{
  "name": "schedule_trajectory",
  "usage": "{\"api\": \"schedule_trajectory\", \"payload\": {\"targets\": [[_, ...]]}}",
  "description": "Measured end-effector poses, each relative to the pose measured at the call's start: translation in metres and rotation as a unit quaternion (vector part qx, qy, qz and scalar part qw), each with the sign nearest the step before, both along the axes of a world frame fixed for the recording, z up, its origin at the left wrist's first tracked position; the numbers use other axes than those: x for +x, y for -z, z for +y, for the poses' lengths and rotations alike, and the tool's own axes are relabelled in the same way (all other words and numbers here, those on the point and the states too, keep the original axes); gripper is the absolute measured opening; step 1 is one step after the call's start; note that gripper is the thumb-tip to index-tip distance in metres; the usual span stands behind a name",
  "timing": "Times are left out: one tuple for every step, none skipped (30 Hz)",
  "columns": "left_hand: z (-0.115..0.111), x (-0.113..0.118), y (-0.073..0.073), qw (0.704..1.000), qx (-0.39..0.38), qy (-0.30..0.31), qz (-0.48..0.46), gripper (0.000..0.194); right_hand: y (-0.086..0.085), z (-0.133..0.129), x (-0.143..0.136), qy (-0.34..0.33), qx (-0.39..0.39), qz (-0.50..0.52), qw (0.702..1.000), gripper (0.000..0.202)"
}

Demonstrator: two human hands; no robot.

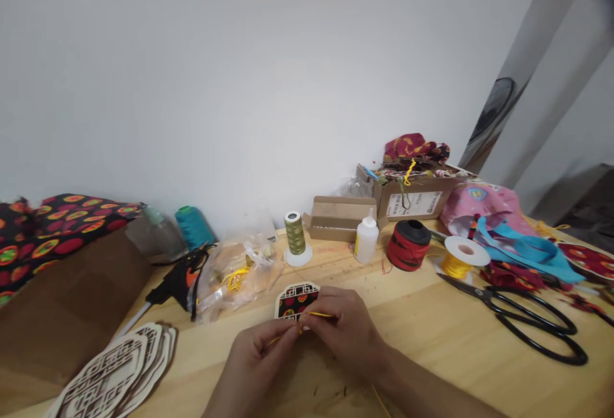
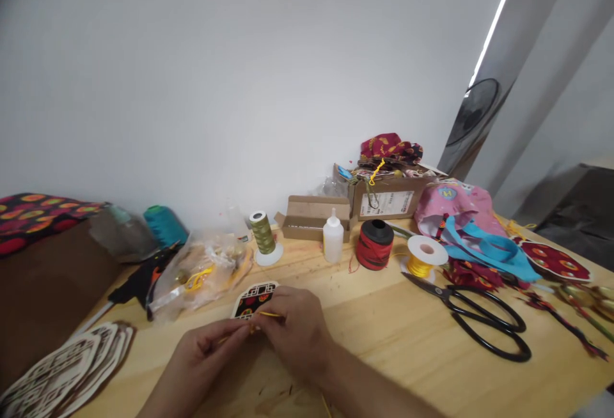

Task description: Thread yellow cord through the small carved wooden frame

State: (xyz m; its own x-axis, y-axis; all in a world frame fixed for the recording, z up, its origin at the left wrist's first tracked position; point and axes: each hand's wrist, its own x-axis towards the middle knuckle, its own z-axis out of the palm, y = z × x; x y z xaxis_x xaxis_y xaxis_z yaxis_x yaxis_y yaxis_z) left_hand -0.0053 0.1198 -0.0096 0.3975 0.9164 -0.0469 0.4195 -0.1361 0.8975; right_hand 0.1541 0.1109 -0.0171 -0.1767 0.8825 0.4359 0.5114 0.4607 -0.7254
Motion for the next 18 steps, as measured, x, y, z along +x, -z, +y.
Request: {"api": "schedule_trajectory", "payload": {"targets": [[0.000,-0.001,-0.001,1.000,-0.002,-0.009,-0.007,0.024,0.000,0.000,0.000,0.000,-0.001,0.005,1.000,0.019],[-0.001,-0.001,-0.001,1.000,-0.009,-0.020,-0.015,0.024,-0.001,0.000,-0.001,-0.001,-0.001,0.009,1.000,0.019],[-0.001,-0.001,-0.002,0.999,-0.018,-0.031,-0.023,0.024,-0.001,-0.001,-0.001,-0.002,-0.001,0.011,1.000,0.019],[-0.001,-0.001,-0.002,0.998,-0.029,-0.040,-0.033,0.024,-0.001,-0.001,-0.001,-0.003,0.000,0.013,1.000,0.019],[-0.002,-0.001,-0.002,0.997,-0.039,-0.043,-0.042,0.024,-0.002,-0.001,-0.001,-0.004,0.002,0.013,1.000,0.018],[-0.002,-0.001,-0.002,0.997,-0.045,-0.041,-0.051,0.024,-0.002,-0.002,-0.001,-0.005,0.004,0.013,1.000,0.017],[-0.003,0.000,-0.003,0.997,-0.046,-0.035,-0.056,0.024,-0.002,-0.002,-0.001,-0.006,0.006,0.015,1.000,0.016],[-0.004,0.001,-0.003,0.997,-0.044,-0.028,-0.059,0.023,-0.002,-0.002,-0.001,-0.006,0.007,0.016,1.000,0.016],[-0.004,0.002,-0.004,0.997,-0.042,-0.024,-0.059,0.023,-0.002,-0.002,-0.001,-0.007,0.005,0.016,1.000,0.015],[-0.004,0.002,-0.005,0.997,-0.041,-0.021,-0.056,0.023,-0.002,-0.002,-0.001,-0.011,0.002,0.015,1.000,0.015],[-0.005,0.003,-0.005,0.998,-0.038,-0.019,-0.052,0.022,-0.002,-0.002,-0.001,-0.014,0.001,0.013,1.000,0.016],[-0.005,0.003,-0.005,0.998,-0.036,-0.015,-0.046,0.022,-0.001,-0.002,-0.001,-0.016,0.002,0.012,1.000,0.016],[-0.004,0.003,-0.005,0.999,-0.033,-0.007,-0.041,0.022,0.000,-0.002,-0.001,-0.018,0.004,0.009,1.000,0.016],[-0.004,0.002,-0.004,0.999,-0.030,0.001,-0.033,0.022,0.001,-0.001,-0.002,-0.018,0.008,0.006,1.000,0.016],[-0.003,0.001,-0.002,0.999,-0.028,0.010,-0.026,0.022,0.002,0.000,-0.002,-0.017,0.013,0.002,1.000,0.017],[-0.002,0.001,0.000,0.999,-0.029,0.016,-0.020,0.021,0.004,0.002,-0.003,-0.015,0.018,-0.002,1.000,0.017],[-0.001,0.000,0.002,0.999,-0.036,0.021,-0.018,0.021,0.006,0.004,-0.003,-0.014,0.022,-0.006,1.000,0.018],[0.000,0.000,0.005,0.998,-0.044,0.023,-0.023,0.021,0.008,0.006,-0.004,-0.011,0.025,-0.007,1.000,0.019]]}}
